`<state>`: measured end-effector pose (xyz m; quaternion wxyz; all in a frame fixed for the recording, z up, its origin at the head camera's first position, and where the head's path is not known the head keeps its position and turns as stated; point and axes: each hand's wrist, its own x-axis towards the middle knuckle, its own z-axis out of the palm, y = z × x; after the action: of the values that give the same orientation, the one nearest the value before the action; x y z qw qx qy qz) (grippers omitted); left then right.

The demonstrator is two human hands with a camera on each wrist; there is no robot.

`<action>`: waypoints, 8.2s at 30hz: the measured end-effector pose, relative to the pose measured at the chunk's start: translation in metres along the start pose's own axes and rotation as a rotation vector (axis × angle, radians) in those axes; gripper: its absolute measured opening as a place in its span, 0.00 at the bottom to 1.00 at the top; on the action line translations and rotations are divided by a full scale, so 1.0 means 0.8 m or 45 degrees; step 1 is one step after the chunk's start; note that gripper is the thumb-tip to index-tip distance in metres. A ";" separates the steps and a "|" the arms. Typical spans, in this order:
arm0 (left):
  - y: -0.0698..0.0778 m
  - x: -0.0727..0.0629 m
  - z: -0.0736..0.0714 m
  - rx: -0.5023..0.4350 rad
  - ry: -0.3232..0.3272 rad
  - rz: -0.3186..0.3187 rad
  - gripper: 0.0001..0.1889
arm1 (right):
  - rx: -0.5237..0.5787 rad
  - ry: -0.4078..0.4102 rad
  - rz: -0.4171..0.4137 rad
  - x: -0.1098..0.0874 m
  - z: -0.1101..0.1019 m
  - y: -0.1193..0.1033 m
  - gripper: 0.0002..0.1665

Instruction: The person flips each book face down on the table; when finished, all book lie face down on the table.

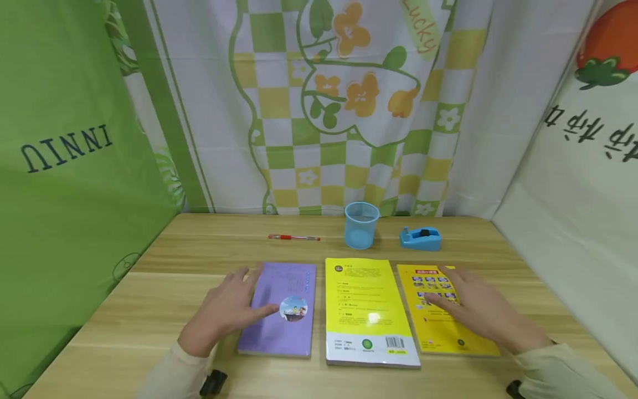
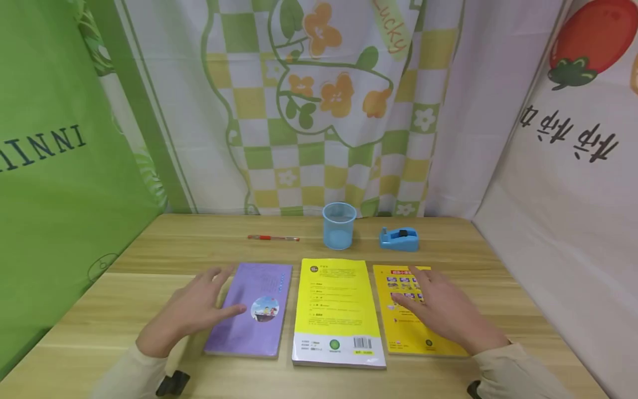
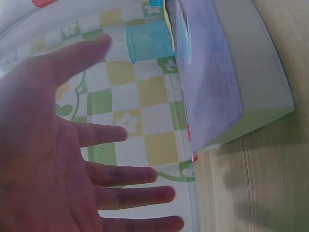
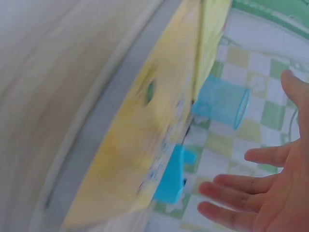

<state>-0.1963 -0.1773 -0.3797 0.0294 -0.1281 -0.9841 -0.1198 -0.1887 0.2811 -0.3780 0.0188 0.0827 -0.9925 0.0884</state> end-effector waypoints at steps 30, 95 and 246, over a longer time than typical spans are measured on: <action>-0.010 0.033 0.003 -0.124 -0.235 -0.059 0.36 | 0.381 -0.174 -0.332 0.069 0.050 -0.238 0.36; -0.008 0.051 0.012 -0.359 -0.334 -0.289 0.21 | 0.424 -0.146 -0.149 0.072 0.080 -0.294 0.24; 0.007 0.052 -0.027 -1.065 -0.307 0.208 0.36 | 1.045 -0.283 -0.481 0.088 0.024 -0.245 0.40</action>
<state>-0.2343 -0.1676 -0.3535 -0.1307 -0.2195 -0.8339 -0.4893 -0.2254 0.0764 -0.3597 -0.1062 0.2716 -0.8389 0.4596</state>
